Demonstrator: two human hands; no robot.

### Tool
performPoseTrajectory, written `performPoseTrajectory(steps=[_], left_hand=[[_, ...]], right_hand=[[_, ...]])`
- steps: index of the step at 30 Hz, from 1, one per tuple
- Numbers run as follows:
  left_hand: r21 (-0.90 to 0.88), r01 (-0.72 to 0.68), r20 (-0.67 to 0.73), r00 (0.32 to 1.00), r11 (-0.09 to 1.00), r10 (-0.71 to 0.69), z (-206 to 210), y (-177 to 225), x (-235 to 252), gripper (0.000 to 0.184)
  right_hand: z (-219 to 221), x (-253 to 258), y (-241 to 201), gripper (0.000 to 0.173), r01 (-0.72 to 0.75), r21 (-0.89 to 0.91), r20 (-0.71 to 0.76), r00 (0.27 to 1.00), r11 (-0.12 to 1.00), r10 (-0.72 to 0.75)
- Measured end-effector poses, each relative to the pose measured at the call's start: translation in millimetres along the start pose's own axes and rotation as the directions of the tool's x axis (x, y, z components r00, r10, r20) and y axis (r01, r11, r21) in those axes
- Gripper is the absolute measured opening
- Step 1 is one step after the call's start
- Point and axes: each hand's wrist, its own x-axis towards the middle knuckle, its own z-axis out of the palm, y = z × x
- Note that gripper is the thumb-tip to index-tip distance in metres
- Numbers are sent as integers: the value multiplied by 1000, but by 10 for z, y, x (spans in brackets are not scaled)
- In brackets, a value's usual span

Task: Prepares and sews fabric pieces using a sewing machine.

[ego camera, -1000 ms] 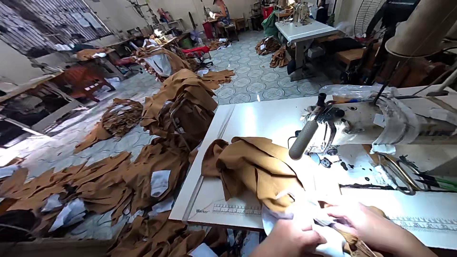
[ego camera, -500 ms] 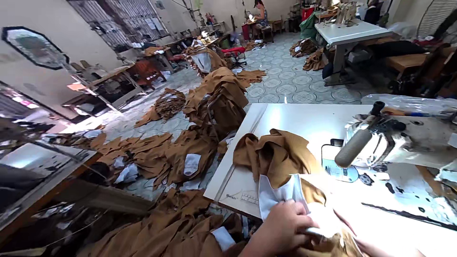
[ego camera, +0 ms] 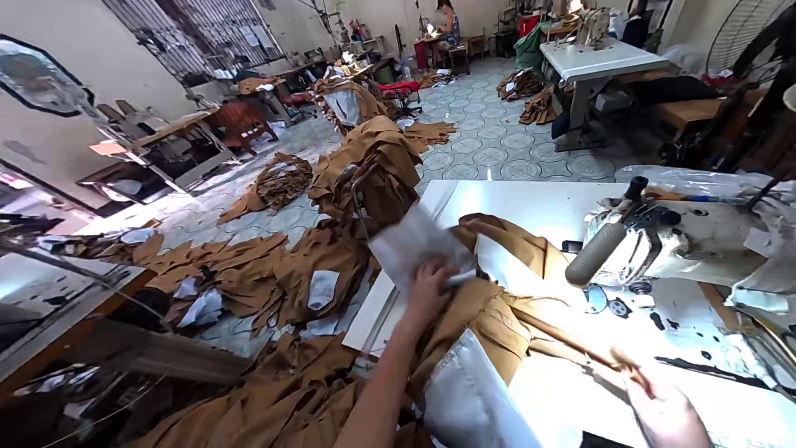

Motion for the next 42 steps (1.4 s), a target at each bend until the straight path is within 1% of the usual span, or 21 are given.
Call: performPoseTrajectory(steps=[2, 4, 6, 8, 9, 11, 12, 13, 14, 15, 17, 18, 20, 23, 28, 30, 32, 35, 37, 39, 42], left_hand=[[-140, 37, -49, 998, 989, -44, 80, -109, -27, 45], [-152, 1, -141, 990, 988, -23, -166, 144, -116, 43], [-98, -176, -342, 930, 979, 133, -334, 506, -239, 26], [-126, -323, -352, 899, 938, 262, -343, 862, -322, 13], [-173, -331, -235, 928, 928, 288, -283, 1022, -374, 13], [-174, -184, 198, 956, 967, 217, -81, 1246, -433, 21], [-119, -71, 432, 895, 990, 116, 33, 1299, -415, 26], [-57, 9, 566, 824, 998, 25, 139, 1321, -394, 30], [-25, 50, 585, 811, 998, -26, 202, 1330, -399, 32], [-30, 44, 514, 857, 999, -23, 218, 1332, -433, 31], [-148, -135, 125, 980, 980, 154, 258, 1300, -544, 24], [-236, -249, -45, 968, 940, 245, 268, 1286, -563, 23], [-415, -350, -65, 932, 840, 356, 186, 1294, -566, 25], [-480, -331, 17, 922, 812, 386, 259, 1231, -610, 33], [-414, -270, -305, 941, 869, 147, 664, 878, -659, 36], [-322, -229, -365, 925, 919, 103, 530, 880, -618, 36], [-231, -148, -300, 951, 962, 75, 140, 906, -597, 51], [-230, -206, -136, 975, 951, 178, -626, 776, -627, 40], [-151, -310, -187, 941, 939, 281, -1036, 669, -695, 24], [-28, -385, -376, 859, 923, 347, -1221, 631, -788, 14], [104, -438, -602, 687, 893, 407, -1243, 736, -959, 10]], right_hand=[[41, -94, 132, 37, 41, -43, 3, 999, 998, -41], [31, -78, 109, 34, 32, -21, -86, 996, 999, -33], [-7, -12, 5, 34, -17, 40, -179, 984, 999, 24], [-31, 93, -46, 40, 70, 144, -253, 967, 987, -32], [-38, 136, -69, 41, 152, 209, -277, 957, 966, -90], [-62, 196, -185, 37, 283, 338, -267, 943, 898, -197], [-99, 206, -277, 36, 311, 376, -214, 946, 873, -245], [-135, 207, -382, 33, 347, 380, -162, 938, 858, -307], [-162, 212, -462, 30, 401, 388, -90, 913, 830, -398], [-169, 230, -530, 25, 455, 416, -6, 867, 787, -498], [-128, 242, -699, 20, 517, 509, 119, 750, 689, -651], [-97, 243, -776, 19, 545, 525, 156, 694, 654, -703], [-30, 274, -895, 17, 617, 501, 97, 657, 607, -747], [-72, 412, -1030, 21, 641, 346, -166, 761, 685, -628], [-167, 628, -857, 20, 560, 379, -434, 811, 737, -393], [-183, 639, -697, 25, 544, 455, -403, 832, 705, -382], [-286, 630, -593, 34, 478, 519, -300, 878, 709, -372], [-543, 570, -470, 42, 178, 652, -82, 983, 737, -165], [-644, 478, -387, 35, 6, 644, 53, 997, 765, -53], [-601, 379, -273, 19, 1, 544, 173, 978, 839, -113], [-283, 264, -224, 31, 342, 86, 63, 936, 936, -348]])
